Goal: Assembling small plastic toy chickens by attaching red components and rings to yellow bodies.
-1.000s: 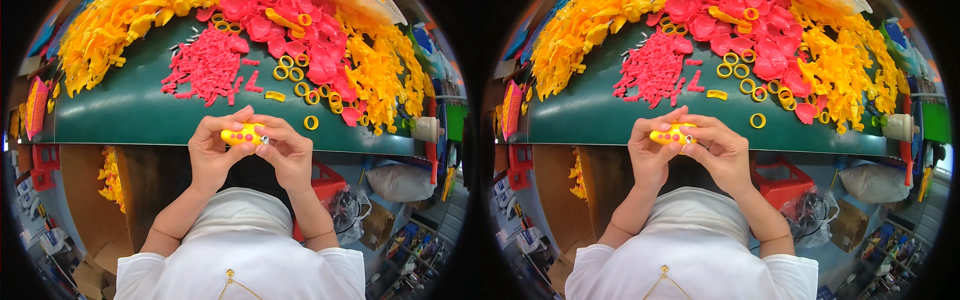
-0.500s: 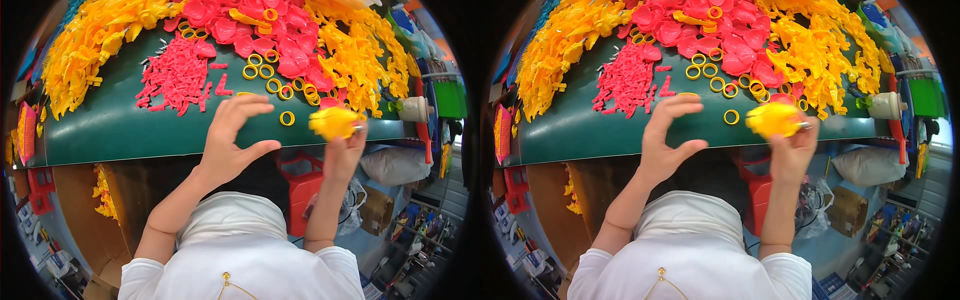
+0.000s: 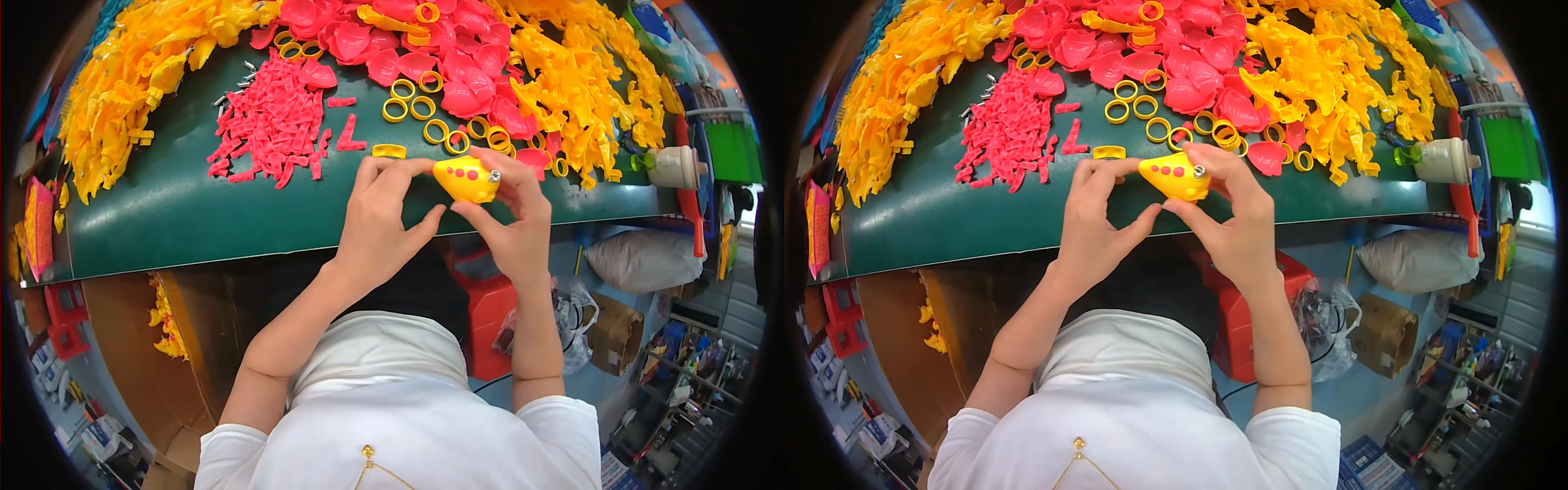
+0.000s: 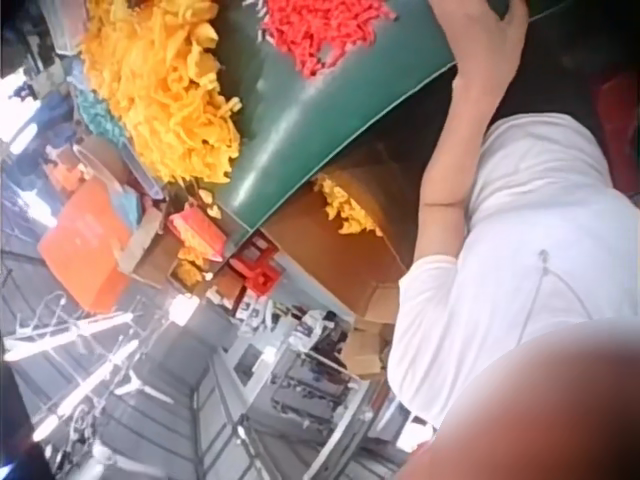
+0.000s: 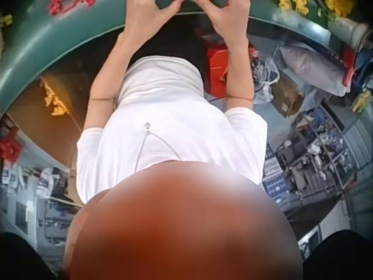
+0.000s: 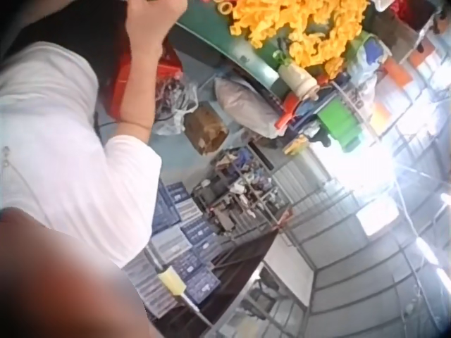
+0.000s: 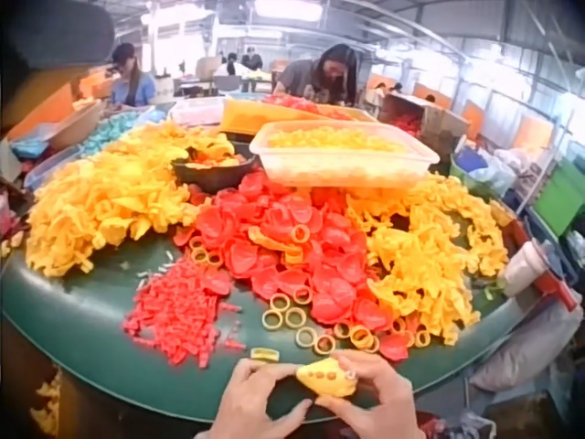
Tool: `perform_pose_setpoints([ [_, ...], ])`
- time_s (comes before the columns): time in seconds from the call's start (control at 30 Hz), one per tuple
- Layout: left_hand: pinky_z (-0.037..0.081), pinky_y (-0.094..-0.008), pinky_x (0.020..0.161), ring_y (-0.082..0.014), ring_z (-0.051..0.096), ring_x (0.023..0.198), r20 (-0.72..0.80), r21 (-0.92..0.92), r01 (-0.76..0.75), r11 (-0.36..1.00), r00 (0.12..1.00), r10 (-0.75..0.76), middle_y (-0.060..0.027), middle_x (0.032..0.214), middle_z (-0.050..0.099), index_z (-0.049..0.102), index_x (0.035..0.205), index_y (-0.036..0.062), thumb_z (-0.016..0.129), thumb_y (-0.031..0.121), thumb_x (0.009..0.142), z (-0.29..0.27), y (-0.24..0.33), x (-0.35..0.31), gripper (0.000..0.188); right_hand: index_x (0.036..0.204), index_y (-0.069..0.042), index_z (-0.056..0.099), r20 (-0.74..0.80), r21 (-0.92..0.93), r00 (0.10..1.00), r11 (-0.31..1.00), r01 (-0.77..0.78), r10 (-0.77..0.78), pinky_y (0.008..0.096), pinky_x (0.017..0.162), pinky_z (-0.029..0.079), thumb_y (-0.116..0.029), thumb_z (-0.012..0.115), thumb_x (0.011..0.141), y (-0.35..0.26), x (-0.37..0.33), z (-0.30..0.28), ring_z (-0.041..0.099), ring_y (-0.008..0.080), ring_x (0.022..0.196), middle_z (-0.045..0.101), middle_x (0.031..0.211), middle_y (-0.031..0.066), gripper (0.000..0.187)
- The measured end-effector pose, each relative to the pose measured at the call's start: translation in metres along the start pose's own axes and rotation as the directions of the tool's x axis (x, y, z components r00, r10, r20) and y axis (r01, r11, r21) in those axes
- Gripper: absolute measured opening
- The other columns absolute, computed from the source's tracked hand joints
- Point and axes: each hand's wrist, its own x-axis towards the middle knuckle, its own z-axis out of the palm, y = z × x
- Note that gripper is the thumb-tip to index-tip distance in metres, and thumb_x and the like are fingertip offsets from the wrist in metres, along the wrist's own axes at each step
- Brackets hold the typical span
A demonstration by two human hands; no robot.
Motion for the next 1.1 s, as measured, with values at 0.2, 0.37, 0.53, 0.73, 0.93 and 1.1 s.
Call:
perform_pose_setpoints([
  [0.2, 0.044, -0.0289, 0.092, -0.0164, 0.056, 0.104, 0.171, -0.435, 0.237, 0.869, 0.969, -0.178, -0.0087, 0.121, 0.058, 0.053, 0.126, 0.0, 0.068, 0.004, 0.085, -0.014, 0.012, 0.005, 0.045, 0.126, -0.004, 0.044, -0.183, 0.097, 0.981, 0.992, 0.079, -0.06, 0.0343, 0.095, 0.05, 0.002, 0.075, 0.078, 0.02, -0.016, 0.017, 0.059, 0.0244, 0.115, 0.054, 0.131, 0.0198, 0.057],
  [0.37, 0.045, -0.0299, 0.097, -0.0162, 0.054, 0.117, 0.165, -0.759, 0.273, 0.591, 0.959, -0.231, -0.0133, 0.126, 0.057, 0.053, 0.124, -0.0022, 0.063, 0.008, 0.092, -0.012, 0.0, -0.005, 0.035, 0.122, -0.002, 0.05, -0.138, 0.209, 0.99, 0.978, 0.023, 0.006, 0.0332, 0.096, 0.048, 0.001, 0.076, 0.078, -0.008, -0.011, 0.036, 0.057, 0.0223, 0.117, 0.054, 0.132, 0.0174, 0.052],
  [0.53, 0.044, -0.0322, 0.099, -0.0192, 0.054, 0.115, -0.196, -0.754, -0.021, 0.656, 0.961, -0.194, -0.0149, 0.123, 0.056, 0.053, 0.116, 0.0008, 0.058, 0.001, 0.093, -0.05, 0.016, -0.047, 0.024, 0.109, -0.002, 0.056, -0.089, 0.712, 0.995, 0.701, 0.038, 0.036, 0.0365, 0.101, 0.044, 0.0, 0.068, 0.085, -0.054, -0.018, 0.089, 0.053, 0.0257, 0.121, 0.053, 0.131, 0.0216, 0.027],
  [0.73, 0.044, -0.0356, 0.095, -0.0217, 0.058, 0.104, -0.518, -0.414, -0.033, 0.91, 0.83, -0.206, -0.0155, 0.11, 0.061, 0.052, 0.108, 0.0024, 0.051, 0.03, 0.1, -0.109, 0.014, -0.084, 0.029, 0.104, -0.004, 0.061, 0.064, 0.936, 0.998, 0.344, -0.07, 0.028, 0.0362, 0.096, 0.05, 0.009, 0.068, 0.081, -0.095, -0.018, 0.172, 0.054, 0.0247, 0.119, 0.055, 0.126, 0.0177, 0.027],
  [0.93, 0.045, -0.0334, 0.091, -0.0197, 0.058, 0.102, -0.733, -0.035, 0.211, 0.977, 0.659, -0.169, -0.0112, 0.11, 0.06, 0.055, 0.109, 0.0026, 0.055, 0.027, 0.099, -0.194, -0.01, -0.11, 0.027, 0.104, -0.005, 0.071, 0.21, 0.466, 0.937, 0.871, 0.154, -0.278, 0.0341, 0.095, 0.045, -0.016, 0.064, 0.09, -0.101, 0.045, 0.164, 0.059, 0.0217, 0.109, 0.067, 0.111, 0.0099, 0.019],
  [1.1, 0.048, -0.0344, 0.087, -0.0244, 0.062, 0.096, -0.616, 0.36, 0.731, 0.58, 0.653, -0.441, -0.0119, 0.105, 0.066, 0.061, 0.109, 0.001, 0.059, 0.021, 0.095, -0.297, -0.048, -0.189, 0.024, 0.097, -0.005, 0.071, -0.089, -0.271, 0.989, 0.959, 0.088, -0.116, 0.033, 0.082, 0.046, -0.015, 0.067, 0.085, -0.016, 0.097, 0.071, 0.06, 0.0216, 0.089, 0.069, 0.093, 0.0092, 0.016],
])
